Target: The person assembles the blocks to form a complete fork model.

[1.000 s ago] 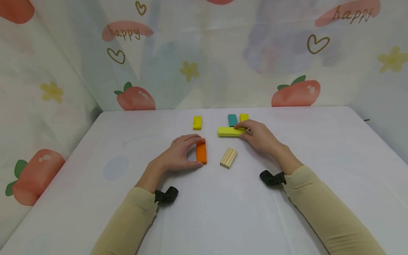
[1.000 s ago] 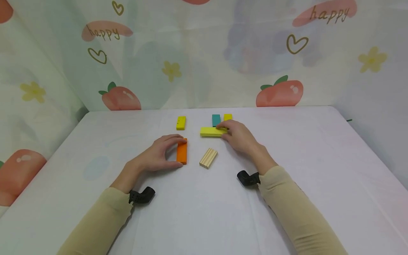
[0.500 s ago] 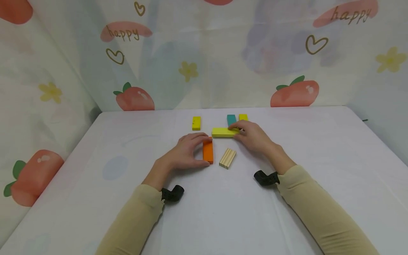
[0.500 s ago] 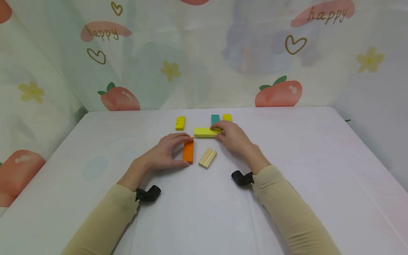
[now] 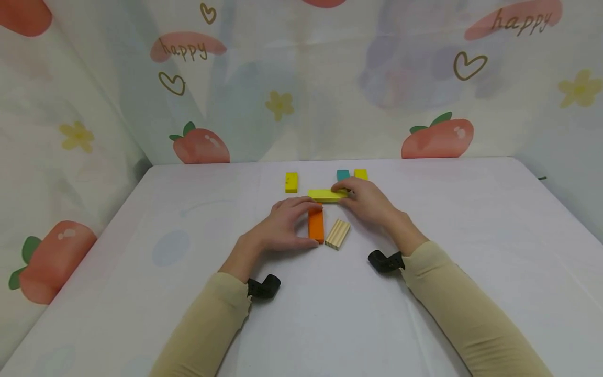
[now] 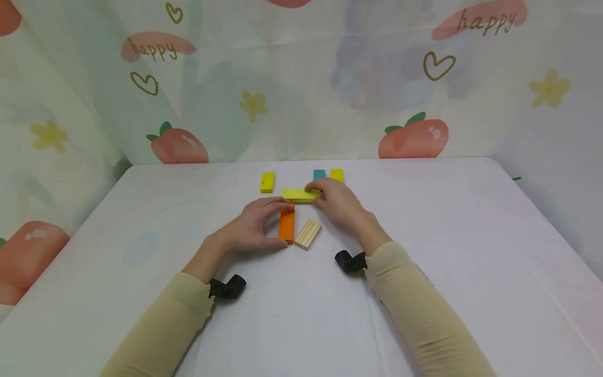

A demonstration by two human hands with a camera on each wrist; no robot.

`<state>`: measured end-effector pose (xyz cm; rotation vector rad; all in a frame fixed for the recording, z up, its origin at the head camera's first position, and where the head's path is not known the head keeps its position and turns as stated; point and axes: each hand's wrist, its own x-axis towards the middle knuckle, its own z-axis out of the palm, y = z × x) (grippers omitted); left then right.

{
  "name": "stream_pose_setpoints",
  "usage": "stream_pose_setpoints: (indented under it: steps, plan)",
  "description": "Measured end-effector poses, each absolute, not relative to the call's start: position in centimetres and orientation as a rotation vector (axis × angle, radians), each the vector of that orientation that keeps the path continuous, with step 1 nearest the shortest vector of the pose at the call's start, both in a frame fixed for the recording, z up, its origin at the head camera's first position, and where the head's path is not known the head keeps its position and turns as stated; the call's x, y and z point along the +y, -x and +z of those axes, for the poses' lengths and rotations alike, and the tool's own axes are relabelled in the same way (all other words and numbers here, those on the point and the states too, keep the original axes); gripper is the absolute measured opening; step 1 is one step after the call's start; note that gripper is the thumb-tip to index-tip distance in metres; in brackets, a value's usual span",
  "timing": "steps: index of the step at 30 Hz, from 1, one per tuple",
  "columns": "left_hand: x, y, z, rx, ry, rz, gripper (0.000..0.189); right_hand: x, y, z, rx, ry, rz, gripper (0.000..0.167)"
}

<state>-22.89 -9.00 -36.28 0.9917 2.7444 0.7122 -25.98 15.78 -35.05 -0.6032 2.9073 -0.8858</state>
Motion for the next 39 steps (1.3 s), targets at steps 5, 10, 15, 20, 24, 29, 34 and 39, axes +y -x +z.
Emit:
stream_pose_setpoints:
  steps: [5, 10, 15, 20, 24, 29, 34, 39]
  plan:
    - [-8.8, 22.9, -36.3, 2.749, -1.001, 0.699, 0.071, 15.5, 26.2, -35.2, 2.9, 0.631, -0.892, 0.035]
    - [-8.6, 22.9, -36.4, 2.751, -1.003, 0.698, 0.071, 15.0, 26.3, -35.2, 2.871, 0.642, -0.911, 0.034]
    - [-8.4, 22.9, -36.5, 2.74, -1.015, 0.712, 0.071, 14.6, 26.3, -35.2, 2.853, 0.634, -0.909, 0.034]
    - [-8.3, 22.8, -36.5, 2.728, -0.999, 0.718, 0.071, 14.5, 26.3, -35.4, 2.851, 0.622, -0.913, 0.035]
    - [-8.2, 22.7, -36.5, 2.728, -0.985, 0.716, 0.071, 14.5, 26.3, -35.5, 2.845, 0.609, -0.922, 0.036]
    - [-8.3, 22.4, -36.3, 2.757, -0.98, 0.676, 0.071, 14.7, 26.3, -35.6, 2.832, 0.596, -0.928, 0.037]
    - [-8.6, 21.8, -36.0, 2.778, -1.001, 0.642, 0.064, 14.9, 26.4, -35.4, 2.829, 0.594, -0.942, 0.037]
    - [-9.0, 21.3, -36.2, 2.77, -1.059, 0.666, 0.054, 15.0, 26.5, -35.4, 2.831, 0.599, -0.939, 0.036]
